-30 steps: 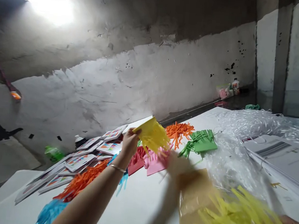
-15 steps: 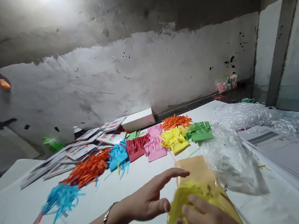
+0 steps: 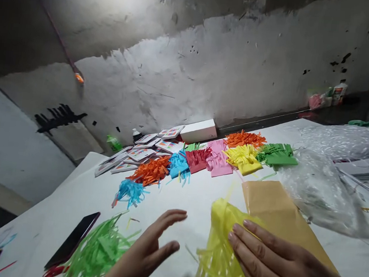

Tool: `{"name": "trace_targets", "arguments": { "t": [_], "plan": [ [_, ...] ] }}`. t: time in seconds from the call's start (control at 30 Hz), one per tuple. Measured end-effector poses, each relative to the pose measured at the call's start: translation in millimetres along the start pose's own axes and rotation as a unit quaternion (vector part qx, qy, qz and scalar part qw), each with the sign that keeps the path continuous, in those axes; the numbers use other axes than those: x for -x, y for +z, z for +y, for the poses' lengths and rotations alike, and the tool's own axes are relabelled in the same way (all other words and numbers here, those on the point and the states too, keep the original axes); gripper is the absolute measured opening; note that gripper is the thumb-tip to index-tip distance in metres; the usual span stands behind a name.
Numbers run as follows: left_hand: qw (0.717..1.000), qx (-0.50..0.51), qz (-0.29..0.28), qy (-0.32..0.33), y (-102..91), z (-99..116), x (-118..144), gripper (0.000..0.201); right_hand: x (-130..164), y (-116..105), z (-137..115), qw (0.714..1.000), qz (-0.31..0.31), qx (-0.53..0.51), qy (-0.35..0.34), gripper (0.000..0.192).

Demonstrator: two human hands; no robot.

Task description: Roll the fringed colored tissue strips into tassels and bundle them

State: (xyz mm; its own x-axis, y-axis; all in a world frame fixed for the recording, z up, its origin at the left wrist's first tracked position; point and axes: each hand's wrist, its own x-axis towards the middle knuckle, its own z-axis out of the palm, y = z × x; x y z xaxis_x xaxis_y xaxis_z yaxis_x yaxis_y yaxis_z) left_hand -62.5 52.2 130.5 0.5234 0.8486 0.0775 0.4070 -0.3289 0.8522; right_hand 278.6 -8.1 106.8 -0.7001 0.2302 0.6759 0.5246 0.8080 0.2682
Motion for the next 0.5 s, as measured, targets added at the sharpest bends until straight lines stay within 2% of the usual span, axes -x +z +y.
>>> {"name": "trace_targets", "arguments": {
  "t": [0.07, 0.1, 0.2, 0.27, 0.33, 0.4, 0.43, 0.5],
  "plan": [
    [0.998, 0.032, 0.058, 0.015, 7.7, 6, -1, 0.052, -9, 7, -2, 0.999, -0.006, 0.007, -0.034, 0.044],
    [0.997, 0.052, 0.055, 0.025, 13.4, 8, -4, 0.055, -12, 11, -3, 0.999, -0.006, 0.011, -0.047, 0.045],
    [0.989, 0.146, -0.031, 0.012, 31.3, 8, -12, 0.062, -13, 23, -4, 0.998, -0.006, 0.027, -0.051, 0.049],
    [0.957, 0.283, -0.067, -0.01, 40.9, 4, -15, 0.066, -10, 30, -6, 0.999, 0.001, 0.034, -0.033, 0.048],
    [0.902, 0.428, -0.051, -0.008, 48.4, -3, -16, 0.066, -5, 35, -11, 0.999, 0.035, 0.026, -0.009, 0.046],
    [0.861, 0.505, -0.057, 0.002, 54.3, -9, -16, 0.069, -2, 39, -17, 0.997, 0.08, 0.009, 0.019, 0.045],
    [0.853, 0.516, -0.079, 0.002, 56.3, -11, -16, 0.074, -2, 40, -20, 0.995, 0.096, 0.0, 0.032, 0.045],
    [0.859, 0.495, -0.131, -0.01, 57.9, -14, -15, 0.081, -2, 43, -24, 0.994, 0.098, -0.019, 0.042, 0.045]
  ]
}}
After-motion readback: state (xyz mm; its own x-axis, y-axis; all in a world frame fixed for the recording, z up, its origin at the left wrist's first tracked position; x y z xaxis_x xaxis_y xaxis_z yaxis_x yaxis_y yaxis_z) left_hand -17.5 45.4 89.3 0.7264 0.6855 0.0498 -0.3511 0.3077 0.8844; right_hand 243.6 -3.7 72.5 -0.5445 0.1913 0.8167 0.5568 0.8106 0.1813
